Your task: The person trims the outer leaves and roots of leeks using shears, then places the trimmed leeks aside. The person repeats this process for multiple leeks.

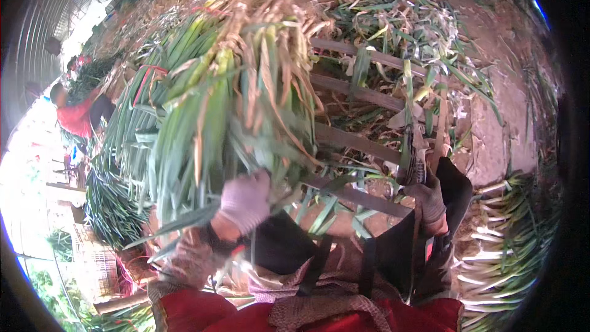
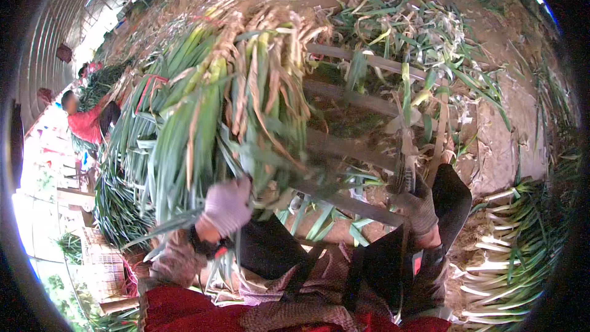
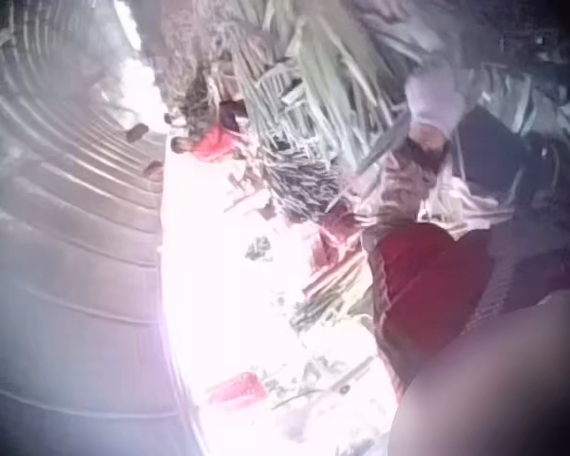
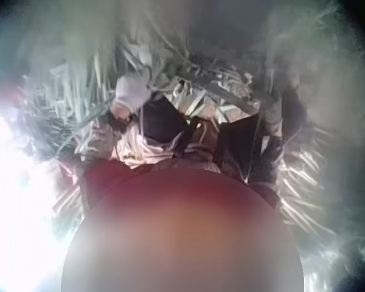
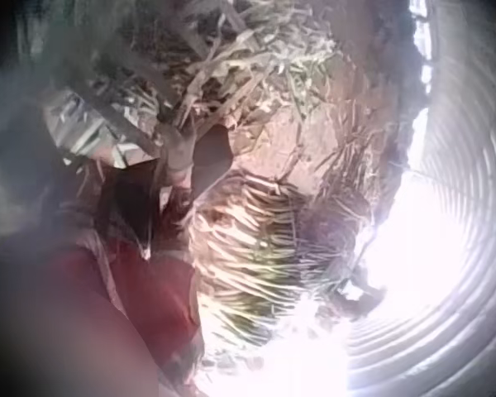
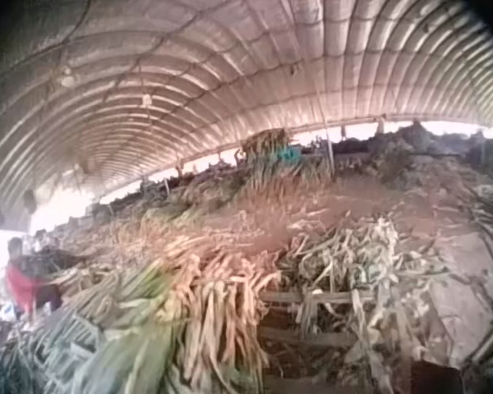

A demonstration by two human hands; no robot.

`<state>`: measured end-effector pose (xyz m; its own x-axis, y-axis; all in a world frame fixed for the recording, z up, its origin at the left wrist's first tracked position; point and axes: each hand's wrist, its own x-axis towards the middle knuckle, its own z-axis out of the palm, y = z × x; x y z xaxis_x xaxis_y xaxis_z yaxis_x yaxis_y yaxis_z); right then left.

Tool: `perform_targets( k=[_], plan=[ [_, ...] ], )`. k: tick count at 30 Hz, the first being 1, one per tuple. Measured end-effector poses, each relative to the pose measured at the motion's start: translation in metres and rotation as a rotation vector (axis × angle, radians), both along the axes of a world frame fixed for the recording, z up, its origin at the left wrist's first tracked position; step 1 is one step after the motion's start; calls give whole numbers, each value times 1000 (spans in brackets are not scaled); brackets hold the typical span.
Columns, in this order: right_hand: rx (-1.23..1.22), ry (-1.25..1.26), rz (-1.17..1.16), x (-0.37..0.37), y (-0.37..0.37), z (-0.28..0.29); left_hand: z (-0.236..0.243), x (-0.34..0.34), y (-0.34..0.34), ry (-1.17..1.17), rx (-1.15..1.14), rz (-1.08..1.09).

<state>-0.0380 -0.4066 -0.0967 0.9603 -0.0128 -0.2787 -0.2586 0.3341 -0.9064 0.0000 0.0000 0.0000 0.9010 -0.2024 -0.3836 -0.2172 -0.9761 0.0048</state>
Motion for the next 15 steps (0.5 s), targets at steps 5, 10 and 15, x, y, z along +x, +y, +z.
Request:
perform_targets(
  k=[5,10,15],
  plan=[
    [50,64,-107,2,17,11,-28,-93,-4,85,15,-130],
    [35,111,-86,-3,18,19,-17,-99,-16,255,105,-118],
    [-65,23,-16,-5,19,13,43,-44,-19,-170,-79,-135]
  ],
)
